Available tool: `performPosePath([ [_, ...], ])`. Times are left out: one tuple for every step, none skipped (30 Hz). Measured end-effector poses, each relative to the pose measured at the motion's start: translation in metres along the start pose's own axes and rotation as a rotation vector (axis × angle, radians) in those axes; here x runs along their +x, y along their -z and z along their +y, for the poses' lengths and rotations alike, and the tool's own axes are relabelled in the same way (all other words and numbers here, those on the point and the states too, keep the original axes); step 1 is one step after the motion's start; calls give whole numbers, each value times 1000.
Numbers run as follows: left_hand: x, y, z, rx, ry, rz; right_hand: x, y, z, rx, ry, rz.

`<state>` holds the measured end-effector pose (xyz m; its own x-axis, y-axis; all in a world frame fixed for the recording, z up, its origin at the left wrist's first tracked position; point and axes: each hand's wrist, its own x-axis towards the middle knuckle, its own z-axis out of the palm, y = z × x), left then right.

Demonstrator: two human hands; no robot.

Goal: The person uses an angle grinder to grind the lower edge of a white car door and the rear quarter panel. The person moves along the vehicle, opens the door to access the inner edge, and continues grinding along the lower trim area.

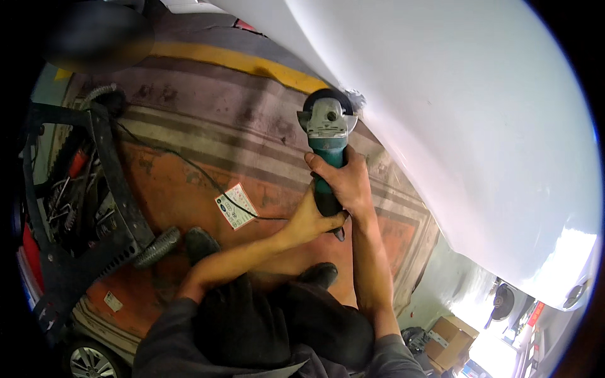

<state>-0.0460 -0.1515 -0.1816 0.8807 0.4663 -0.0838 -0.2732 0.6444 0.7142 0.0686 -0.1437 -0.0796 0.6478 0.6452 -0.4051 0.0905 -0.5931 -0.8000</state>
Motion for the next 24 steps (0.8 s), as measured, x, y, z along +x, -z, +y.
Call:
performPosePath([
  [-2,-2,9,-74,73,-20,-3,0,-2,-26,24,12],
  [-4,-3,10,-74,70,-16,-4,0,-3,-20,44,9],
  [-5,-3,11,-73,68,-12,-6,-1,-3,-12,63,7],
  [-4,-4,12,-71,61,-15,-6,-1,-5,-6,89,11],
  [-4,-4,13,-68,71,-7,-6,-1,-5,8,69,5],
  [-5,-5,14,-66,81,1,-5,-2,-4,22,48,-2],
  [-5,-5,16,-59,87,15,-3,-3,-3,38,31,-15],
  [-4,-2,12,-35,59,22,-1,-4,-2,17,11,-9],
  [-4,1,4,-11,30,29,2,-5,1,-3,-9,-4],
  [-2,3,2,10,5,38,5,-6,2,-25,-33,0],
  [0,3,-1,21,-32,44,5,-5,2,-47,-12,15],
  [2,3,-3,32,-70,50,5,-5,0,-70,9,29],
  [-1,1,-2,38,-96,54,0,-4,1,-92,18,48],
  [-4,0,0,18,-55,39,-2,-3,2,-79,30,35],
  [-7,-1,1,-3,-15,24,-4,-2,3,-66,43,23],
  [-5,-1,7,-20,14,3,-2,-1,1,-54,69,14],
  [-4,1,6,-4,21,2,0,-1,1,-35,34,7],
  [-3,3,3,12,27,1,2,-3,3,-16,-1,1],
  [-2,4,0,28,35,5,4,-4,6,3,-37,-11],
  [-2,5,-3,22,-3,15,5,-5,6,-2,-33,-4],
  [-1,5,-6,16,-40,24,5,-5,7,-7,-29,3],
  [-3,4,-5,9,-69,37,3,-6,9,-9,-35,9],
  [-3,5,-5,-2,-41,30,4,-7,9,-18,-1,10],
  [-2,6,-4,-13,-12,24,5,-7,6,-27,32,11],
])
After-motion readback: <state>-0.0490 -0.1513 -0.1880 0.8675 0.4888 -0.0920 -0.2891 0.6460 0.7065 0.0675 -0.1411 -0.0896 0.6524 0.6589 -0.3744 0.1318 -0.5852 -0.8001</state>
